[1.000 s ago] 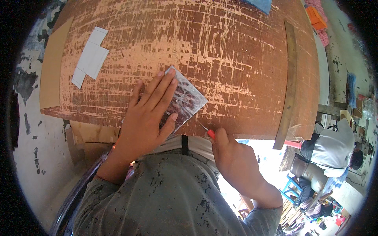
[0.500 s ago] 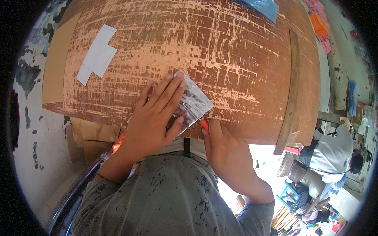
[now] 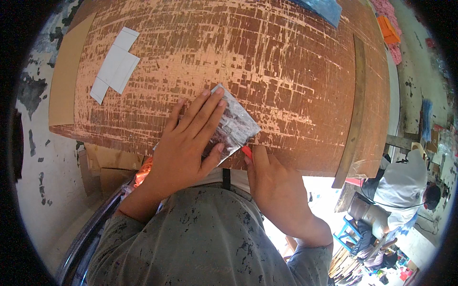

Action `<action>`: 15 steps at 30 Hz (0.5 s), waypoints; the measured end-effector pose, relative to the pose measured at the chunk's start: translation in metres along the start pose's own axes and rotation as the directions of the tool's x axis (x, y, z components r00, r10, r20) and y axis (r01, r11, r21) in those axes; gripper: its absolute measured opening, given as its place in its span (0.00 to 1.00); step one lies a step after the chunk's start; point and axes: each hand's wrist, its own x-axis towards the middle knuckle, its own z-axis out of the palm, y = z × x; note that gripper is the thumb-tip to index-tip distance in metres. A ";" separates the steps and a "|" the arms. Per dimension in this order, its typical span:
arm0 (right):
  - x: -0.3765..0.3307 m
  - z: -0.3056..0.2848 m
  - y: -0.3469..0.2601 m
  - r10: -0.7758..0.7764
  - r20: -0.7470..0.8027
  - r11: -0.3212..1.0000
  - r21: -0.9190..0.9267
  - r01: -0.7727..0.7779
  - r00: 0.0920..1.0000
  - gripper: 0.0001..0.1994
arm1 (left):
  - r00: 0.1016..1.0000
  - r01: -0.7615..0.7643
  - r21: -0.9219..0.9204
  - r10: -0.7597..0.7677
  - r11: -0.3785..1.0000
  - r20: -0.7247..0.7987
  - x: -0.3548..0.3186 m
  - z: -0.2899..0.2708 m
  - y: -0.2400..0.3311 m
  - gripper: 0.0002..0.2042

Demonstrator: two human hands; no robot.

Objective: The person cuts a silver sheet using a utility knife while holding a ruler against the sheet for precision, then handles small pieces of the sheet.

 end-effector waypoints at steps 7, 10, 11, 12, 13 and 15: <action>-0.001 -0.002 -0.002 0.023 0.024 0.999 0.023 -0.023 0.999 0.08 | 1.000 -0.003 -0.025 0.003 1.000 0.005 0.001 0.000 0.000 0.36; 0.000 -0.002 -0.003 0.029 0.034 1.000 0.005 -0.029 0.999 0.09 | 1.000 0.000 -0.018 0.000 1.000 0.003 0.000 0.000 0.000 0.36; 0.000 -0.002 -0.003 0.030 0.035 1.000 0.004 -0.030 0.999 0.09 | 1.000 -0.001 -0.015 0.001 1.000 0.004 0.000 0.000 0.000 0.36; 0.001 -0.001 -0.004 0.057 0.053 0.998 -0.020 -0.056 0.997 0.09 | 1.000 -0.002 -0.011 0.002 1.000 0.005 0.001 0.000 0.000 0.36; 0.001 0.000 -0.005 0.083 0.071 0.996 -0.043 -0.080 0.994 0.09 | 1.000 -0.001 -0.011 0.001 1.000 0.006 0.001 0.000 0.000 0.36; 0.002 0.001 -0.010 0.098 0.075 0.994 -0.061 -0.094 0.992 0.09 | 1.000 -0.003 -0.003 0.003 1.000 0.016 0.001 0.000 0.001 0.36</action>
